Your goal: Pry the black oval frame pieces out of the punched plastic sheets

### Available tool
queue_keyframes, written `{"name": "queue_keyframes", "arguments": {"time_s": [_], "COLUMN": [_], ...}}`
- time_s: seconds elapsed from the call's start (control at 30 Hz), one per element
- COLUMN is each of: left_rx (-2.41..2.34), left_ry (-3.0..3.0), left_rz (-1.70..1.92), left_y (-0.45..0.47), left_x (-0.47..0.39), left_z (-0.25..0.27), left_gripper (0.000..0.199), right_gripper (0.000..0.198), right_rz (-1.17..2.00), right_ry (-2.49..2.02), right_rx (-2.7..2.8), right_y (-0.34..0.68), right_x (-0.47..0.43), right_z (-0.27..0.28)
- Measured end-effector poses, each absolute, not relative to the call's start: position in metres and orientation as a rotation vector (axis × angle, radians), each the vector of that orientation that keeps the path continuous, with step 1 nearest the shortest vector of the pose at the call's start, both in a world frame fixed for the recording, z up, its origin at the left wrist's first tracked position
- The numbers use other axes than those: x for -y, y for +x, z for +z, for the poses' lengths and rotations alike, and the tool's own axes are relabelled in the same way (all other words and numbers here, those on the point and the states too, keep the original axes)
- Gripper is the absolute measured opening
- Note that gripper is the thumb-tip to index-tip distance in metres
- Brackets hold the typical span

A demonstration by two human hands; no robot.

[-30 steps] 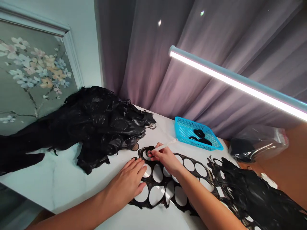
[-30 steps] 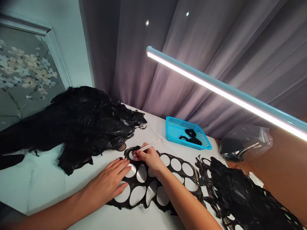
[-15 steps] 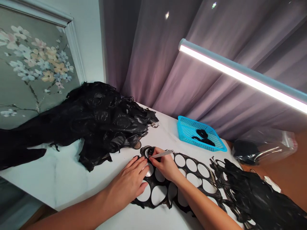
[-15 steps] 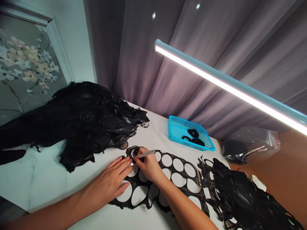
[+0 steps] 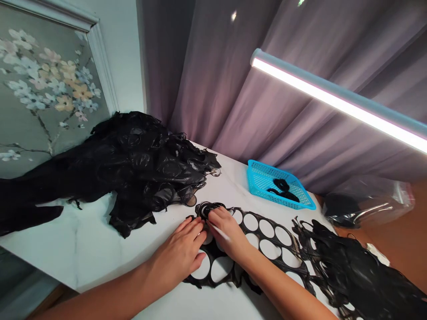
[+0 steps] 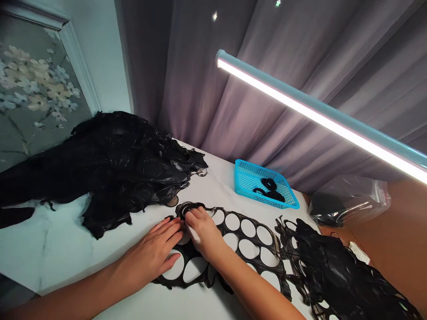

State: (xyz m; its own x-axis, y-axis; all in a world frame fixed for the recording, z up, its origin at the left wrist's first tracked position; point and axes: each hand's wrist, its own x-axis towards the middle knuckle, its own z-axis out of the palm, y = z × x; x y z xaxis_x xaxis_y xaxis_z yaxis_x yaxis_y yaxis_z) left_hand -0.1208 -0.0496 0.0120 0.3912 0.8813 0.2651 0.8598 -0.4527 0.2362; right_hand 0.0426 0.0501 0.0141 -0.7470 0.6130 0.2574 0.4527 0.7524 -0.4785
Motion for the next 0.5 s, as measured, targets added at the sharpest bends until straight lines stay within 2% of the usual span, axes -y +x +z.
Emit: {"name": "queue_keyframes", "arguments": {"time_s": [0.07, 0.17, 0.27, 0.33, 0.5], "left_rx": [-1.606, -1.61, -1.597, -1.574, -1.554], "left_ry": [2.562, 2.55, 2.523, 2.498, 2.337], "left_rz": [0.54, 0.51, 0.523, 0.583, 0.586], "left_y": [-0.121, -0.122, -0.124, -0.125, -0.127], "left_x": [0.049, 0.05, 0.051, 0.05, 0.035], "left_z": [0.015, 0.019, 0.023, 0.026, 0.039], "left_gripper": [0.029, 0.033, 0.033, 0.03, 0.028], "right_gripper": [0.017, 0.021, 0.023, 0.024, 0.027], "right_rz": [0.433, 0.297, 0.38, 0.621, 1.567], "right_ry": [-0.814, -1.176, -1.315, -1.29, -1.13], "right_rx": [2.549, 2.157, 1.883, 1.856, 1.444], "right_y": [0.053, 0.08, 0.099, 0.099, 0.075], "right_x": [-0.068, -0.11, -0.135, -0.13, -0.091], "right_z": [0.02, 0.038, 0.052, 0.052, 0.032]}}
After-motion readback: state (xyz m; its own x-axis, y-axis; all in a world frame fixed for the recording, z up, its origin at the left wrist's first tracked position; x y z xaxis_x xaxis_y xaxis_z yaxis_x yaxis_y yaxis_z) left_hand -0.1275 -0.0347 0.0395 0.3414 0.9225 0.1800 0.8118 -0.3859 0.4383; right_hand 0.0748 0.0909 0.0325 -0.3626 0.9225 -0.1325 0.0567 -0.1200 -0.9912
